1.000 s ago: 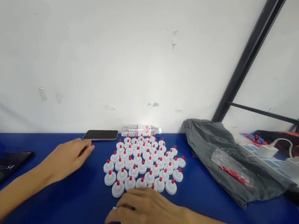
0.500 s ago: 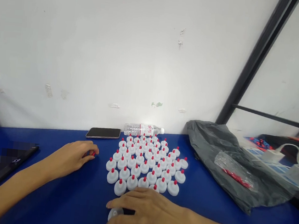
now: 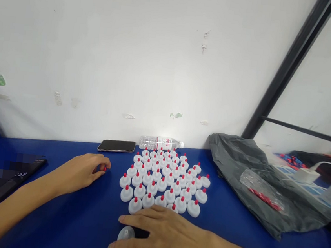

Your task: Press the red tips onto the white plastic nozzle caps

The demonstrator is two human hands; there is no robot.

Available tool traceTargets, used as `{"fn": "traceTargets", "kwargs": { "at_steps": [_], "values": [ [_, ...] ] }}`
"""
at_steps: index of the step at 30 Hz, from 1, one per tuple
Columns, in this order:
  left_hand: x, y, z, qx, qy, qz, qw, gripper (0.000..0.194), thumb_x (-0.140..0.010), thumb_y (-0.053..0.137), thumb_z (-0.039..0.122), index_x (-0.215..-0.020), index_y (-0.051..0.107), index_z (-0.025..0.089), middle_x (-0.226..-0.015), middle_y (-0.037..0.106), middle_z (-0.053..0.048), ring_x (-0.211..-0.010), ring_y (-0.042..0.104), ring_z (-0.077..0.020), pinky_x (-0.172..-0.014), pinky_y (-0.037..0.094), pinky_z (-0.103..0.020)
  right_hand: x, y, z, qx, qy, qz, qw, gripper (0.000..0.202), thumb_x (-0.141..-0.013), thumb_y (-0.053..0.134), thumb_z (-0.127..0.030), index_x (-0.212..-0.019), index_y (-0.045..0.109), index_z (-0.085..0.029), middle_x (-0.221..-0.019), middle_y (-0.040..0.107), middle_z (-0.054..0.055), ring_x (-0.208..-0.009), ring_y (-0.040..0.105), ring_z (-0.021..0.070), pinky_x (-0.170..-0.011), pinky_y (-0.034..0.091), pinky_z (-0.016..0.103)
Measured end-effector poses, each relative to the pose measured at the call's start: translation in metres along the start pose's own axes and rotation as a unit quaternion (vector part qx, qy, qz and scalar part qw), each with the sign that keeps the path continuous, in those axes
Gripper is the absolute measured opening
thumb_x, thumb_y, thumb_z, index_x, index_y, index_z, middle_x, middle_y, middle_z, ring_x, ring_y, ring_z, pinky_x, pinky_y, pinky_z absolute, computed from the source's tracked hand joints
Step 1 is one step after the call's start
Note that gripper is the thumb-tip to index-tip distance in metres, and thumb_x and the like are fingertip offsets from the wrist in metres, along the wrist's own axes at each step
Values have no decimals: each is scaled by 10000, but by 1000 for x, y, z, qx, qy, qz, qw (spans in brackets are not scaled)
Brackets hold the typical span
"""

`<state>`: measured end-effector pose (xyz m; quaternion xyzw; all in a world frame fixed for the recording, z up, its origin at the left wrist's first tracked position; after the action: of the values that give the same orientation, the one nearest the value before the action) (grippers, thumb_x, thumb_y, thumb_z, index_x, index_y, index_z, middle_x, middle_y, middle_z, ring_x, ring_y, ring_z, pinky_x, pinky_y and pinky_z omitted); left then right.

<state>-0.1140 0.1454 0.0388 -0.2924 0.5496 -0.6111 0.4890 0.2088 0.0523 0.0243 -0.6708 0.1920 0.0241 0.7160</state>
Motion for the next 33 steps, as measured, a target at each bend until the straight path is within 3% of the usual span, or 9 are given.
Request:
{"fn": "traceTargets", "kwargs": {
  "at_steps": [5, 10, 14, 19, 22, 25, 28, 33],
  "values": [
    [1, -3, 2, -8, -4, -23, 1000, 246, -918, 570, 412, -993, 779, 306, -924, 807, -41, -815, 742, -271, -702, 492, -341, 1, -2, -1, 8, 2, -14, 1000, 395, -1178, 386, -480, -1460, 633, -354, -1560, 633, 16, -1277, 709, 151, -1099, 563, 299],
    [1, -4, 5, -15, -18, -31, 999, 379, -991, 476, 528, -1063, 764, 293, -1061, 820, -68, -960, 750, -303, -807, 506, -371, 2, 0, 0, -9, 6, -6, 1000, 336, -1172, 421, -471, -1325, 676, -317, -1536, 636, -10, -1240, 708, 154, -1112, 556, 317],
    [1, -3, 5, -16, -17, -38, 999, 370, -991, 465, 536, -960, 746, 296, -1016, 810, -52, -939, 739, -286, -798, 491, -354, 2, 3, 0, -31, 27, 17, 999, 246, -1140, 523, -442, -1229, 677, -272, -1321, 692, 27, -1070, 724, 150, -1005, 588, 284],
    [1, -4, 3, -31, -19, -45, 998, 242, -948, 514, 418, -861, 699, 288, -895, 781, -29, -818, 715, -260, -693, 441, -333, 3, 4, 0, -40, 40, 29, 998, 214, -1082, 640, -427, -1149, 690, -230, -1151, 664, 40, -923, 691, 146, -892, 593, 246],
    [2, -6, 4, -36, -18, -43, 998, 212, -925, 526, 391, -851, 695, 287, -868, 777, -26, -786, 713, -257, -664, 436, -332, 3, 3, -1, -40, 42, 27, 998, 235, -1091, 624, -420, -1203, 705, -230, -1128, 673, 33, -934, 692, 157, -920, 591, 261],
    [2, -7, 7, -44, -22, -32, 998, 244, -936, 516, 427, -892, 713, 291, -881, 778, -34, -799, 722, -268, -679, 456, -344, 2, 1, -2, -25, 39, 24, 999, 354, -1106, 593, -428, -1378, 652, -210, -1179, 701, 43, -1044, 702, 188, -992, 583, 288],
    [2, -7, 11, -53, -26, -10, 998, 335, -966, 466, 484, -948, 730, 278, -1007, 776, -68, -863, 735, -292, -737, 491, -380, 2, -1, -1, -23, 31, 20, 999, 404, -1118, 569, -416, -1454, 605, -194, -1248, 709, 48, -1116, 699, 196, -1026, 574, 298],
    [6, -7, 26, -52, -9, 42, 998, 469, -1019, 373, 547, -1115, 732, 262, -1297, 676, -114, -875, 727, -275, -766, 517, -409, 3, -2, 1, -37, 36, 33, 998, 290, -1127, 552, -404, -1329, 674, -235, -1305, 700, 30, -1113, 703, 176, -997, 577, 289]
  ]
}}
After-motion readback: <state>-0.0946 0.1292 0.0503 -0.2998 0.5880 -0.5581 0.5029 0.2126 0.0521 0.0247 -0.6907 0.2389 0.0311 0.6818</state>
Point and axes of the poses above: each hand's wrist, its own x-axis away from the middle knuckle, its own y-axis out of the palm, z = x × y, the point moved 1 cm from there along -x, towards the middle knuckle
